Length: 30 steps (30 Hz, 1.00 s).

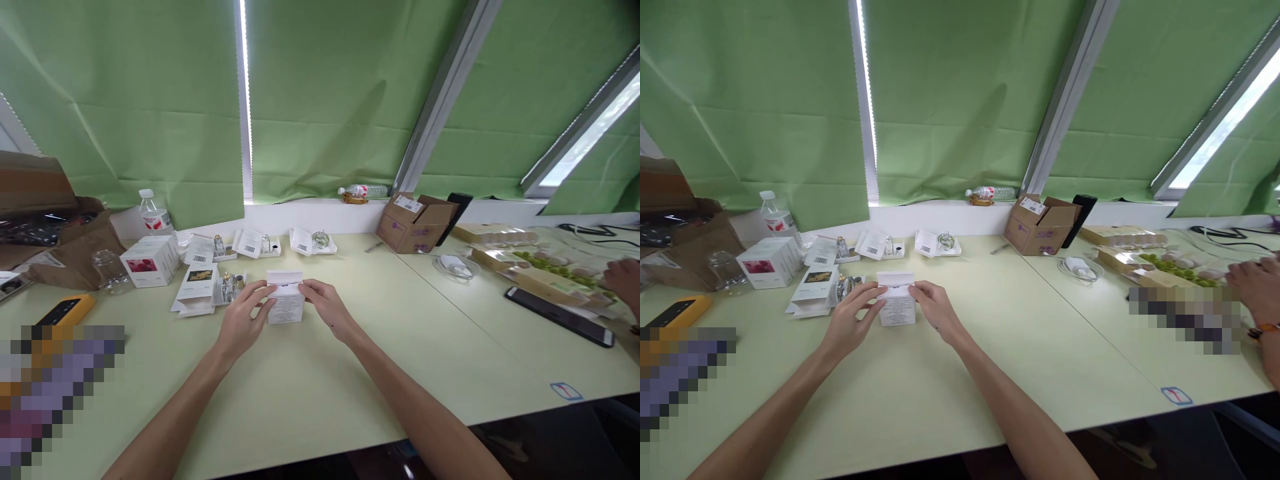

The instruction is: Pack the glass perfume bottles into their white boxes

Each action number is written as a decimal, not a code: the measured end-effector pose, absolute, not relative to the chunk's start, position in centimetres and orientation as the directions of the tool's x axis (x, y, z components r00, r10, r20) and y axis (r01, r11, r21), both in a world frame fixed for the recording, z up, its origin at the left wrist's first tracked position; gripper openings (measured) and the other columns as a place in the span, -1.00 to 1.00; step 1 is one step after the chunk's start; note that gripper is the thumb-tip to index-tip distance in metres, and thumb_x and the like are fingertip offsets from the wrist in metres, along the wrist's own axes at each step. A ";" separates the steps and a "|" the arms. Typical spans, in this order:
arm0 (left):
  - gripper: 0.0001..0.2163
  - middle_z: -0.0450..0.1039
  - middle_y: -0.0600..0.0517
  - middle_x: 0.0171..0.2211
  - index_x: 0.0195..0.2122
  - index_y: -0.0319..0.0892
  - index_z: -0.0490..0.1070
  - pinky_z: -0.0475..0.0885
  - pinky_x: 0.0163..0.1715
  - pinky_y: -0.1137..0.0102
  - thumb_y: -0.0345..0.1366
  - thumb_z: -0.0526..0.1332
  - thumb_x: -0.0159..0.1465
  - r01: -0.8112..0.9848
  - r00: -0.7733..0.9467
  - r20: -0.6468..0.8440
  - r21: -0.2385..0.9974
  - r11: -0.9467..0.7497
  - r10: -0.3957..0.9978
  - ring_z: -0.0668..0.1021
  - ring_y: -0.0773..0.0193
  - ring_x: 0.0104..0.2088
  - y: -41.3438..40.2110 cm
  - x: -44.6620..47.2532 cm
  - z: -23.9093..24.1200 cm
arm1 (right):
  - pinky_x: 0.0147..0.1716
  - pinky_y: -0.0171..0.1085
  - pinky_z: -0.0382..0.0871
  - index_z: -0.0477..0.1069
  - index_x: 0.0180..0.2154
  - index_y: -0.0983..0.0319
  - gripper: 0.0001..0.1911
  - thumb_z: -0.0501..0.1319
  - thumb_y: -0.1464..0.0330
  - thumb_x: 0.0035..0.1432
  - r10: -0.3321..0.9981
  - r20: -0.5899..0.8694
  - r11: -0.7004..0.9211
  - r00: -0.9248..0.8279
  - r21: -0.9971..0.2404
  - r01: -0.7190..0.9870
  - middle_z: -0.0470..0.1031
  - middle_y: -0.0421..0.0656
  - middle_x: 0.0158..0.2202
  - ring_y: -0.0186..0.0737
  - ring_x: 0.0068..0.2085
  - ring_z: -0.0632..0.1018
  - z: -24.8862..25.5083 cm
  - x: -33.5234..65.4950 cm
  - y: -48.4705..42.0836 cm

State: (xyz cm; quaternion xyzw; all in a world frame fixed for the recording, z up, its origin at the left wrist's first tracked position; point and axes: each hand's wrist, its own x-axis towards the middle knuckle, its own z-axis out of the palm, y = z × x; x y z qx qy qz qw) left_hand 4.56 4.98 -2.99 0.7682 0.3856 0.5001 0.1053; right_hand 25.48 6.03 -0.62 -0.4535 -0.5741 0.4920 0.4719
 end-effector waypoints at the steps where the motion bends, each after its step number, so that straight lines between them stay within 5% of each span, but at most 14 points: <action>1: -0.77 0.40 -0.01 0.03 0.01 0.02 0.44 0.62 -0.19 0.25 -0.24 0.13 0.36 0.485 0.201 0.686 0.550 -0.680 0.699 0.52 0.20 -0.03 5.0 4.6 -3.0 | -0.10 -0.16 0.32 0.55 -0.22 0.21 -0.62 0.22 0.05 0.13 0.985 0.101 0.109 -0.138 -0.993 0.052 0.53 -0.14 -0.28 -0.13 -0.18 0.48 -0.6 25.5 6.0; 13: -0.77 0.39 -0.01 0.03 0.01 0.02 0.45 0.64 -0.22 0.31 -0.22 0.13 0.36 0.490 0.197 0.680 0.555 -0.672 0.706 0.54 0.21 -0.05 4.9 4.7 -2.8 | -0.13 -0.18 0.31 0.48 -0.39 0.22 -0.70 0.22 0.11 0.12 0.985 0.110 0.117 -0.134 -0.992 0.044 0.48 -0.18 -0.35 -0.18 -0.25 0.46 -0.4 25.1 5.9; 20: -0.75 0.32 0.01 0.16 0.04 0.05 0.41 0.62 -0.20 0.27 -0.25 0.12 0.36 0.554 0.208 0.678 0.512 -0.656 0.705 0.50 0.16 0.04 4.8 4.7 -3.1 | -0.16 -0.20 0.32 0.50 -0.26 0.20 -0.72 0.23 0.14 0.10 0.981 0.151 0.156 -0.123 -0.987 0.035 0.52 -0.17 -0.29 -0.15 -0.21 0.49 0.0 25.0 5.6; 30: -0.77 0.37 0.01 0.10 0.02 0.02 0.43 0.62 -0.21 0.31 -0.25 0.14 0.35 0.516 0.197 0.663 0.556 -0.652 0.722 0.52 0.19 0.00 4.8 4.8 -2.8 | -0.16 -0.20 0.31 0.50 -0.29 0.20 -0.76 0.22 0.18 0.11 0.981 0.159 0.163 -0.110 -0.986 0.028 0.53 -0.18 -0.32 -0.16 -0.22 0.49 -0.1 24.9 5.8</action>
